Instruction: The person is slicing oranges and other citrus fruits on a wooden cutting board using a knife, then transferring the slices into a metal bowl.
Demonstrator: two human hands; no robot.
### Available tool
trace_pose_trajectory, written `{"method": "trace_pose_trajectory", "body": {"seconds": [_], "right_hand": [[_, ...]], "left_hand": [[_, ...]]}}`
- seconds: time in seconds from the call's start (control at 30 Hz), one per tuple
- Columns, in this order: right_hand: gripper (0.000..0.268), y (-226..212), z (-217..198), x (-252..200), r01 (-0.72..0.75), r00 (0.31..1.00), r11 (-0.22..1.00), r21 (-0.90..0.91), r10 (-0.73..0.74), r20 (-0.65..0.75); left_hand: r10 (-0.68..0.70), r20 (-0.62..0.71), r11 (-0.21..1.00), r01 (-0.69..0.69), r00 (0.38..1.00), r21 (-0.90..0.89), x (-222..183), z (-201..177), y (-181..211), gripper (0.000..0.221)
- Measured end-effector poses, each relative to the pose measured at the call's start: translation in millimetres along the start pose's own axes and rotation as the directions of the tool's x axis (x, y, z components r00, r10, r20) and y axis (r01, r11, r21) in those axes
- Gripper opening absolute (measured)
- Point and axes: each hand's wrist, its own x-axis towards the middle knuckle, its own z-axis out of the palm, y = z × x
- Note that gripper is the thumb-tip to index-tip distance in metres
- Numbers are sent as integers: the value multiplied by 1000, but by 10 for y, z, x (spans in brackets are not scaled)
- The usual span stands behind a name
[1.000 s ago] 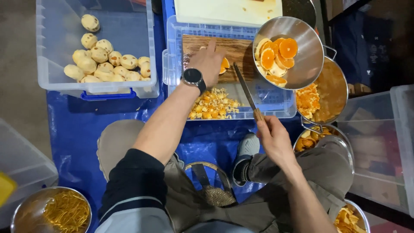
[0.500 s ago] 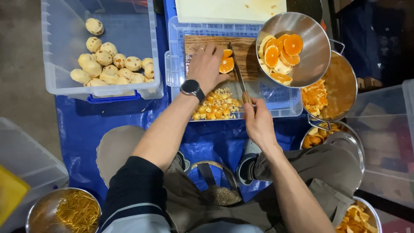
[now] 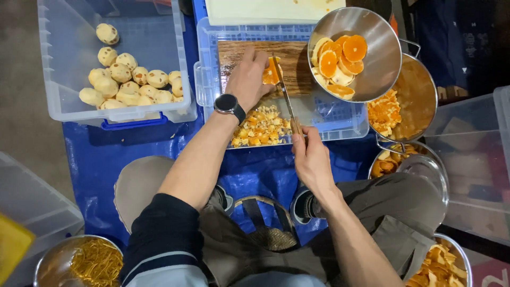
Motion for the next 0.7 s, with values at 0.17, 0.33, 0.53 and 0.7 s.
{"method": "trace_pose_trajectory", "body": {"seconds": [0.17,0.33,0.53,0.7], "right_hand": [[31,-28,-40,19,-4,1000,1000,-1,4,9],[31,-36,-31,18,-7,1000,1000,-13,7,13],[29,-63,-4,7,-2,1000,1000,-5,2,23],[26,-193,2,130,-40,999,998,-45,41,22]], "left_hand": [[-4,1,998,4,1000,-69,10,50,-16,54],[46,-24,998,-45,999,47,2,-34,25,56],[87,-40,996,-86,995,27,-4,-44,20,51],[118,-49,992,-116,992,50,13,-31,-3,56]]}}
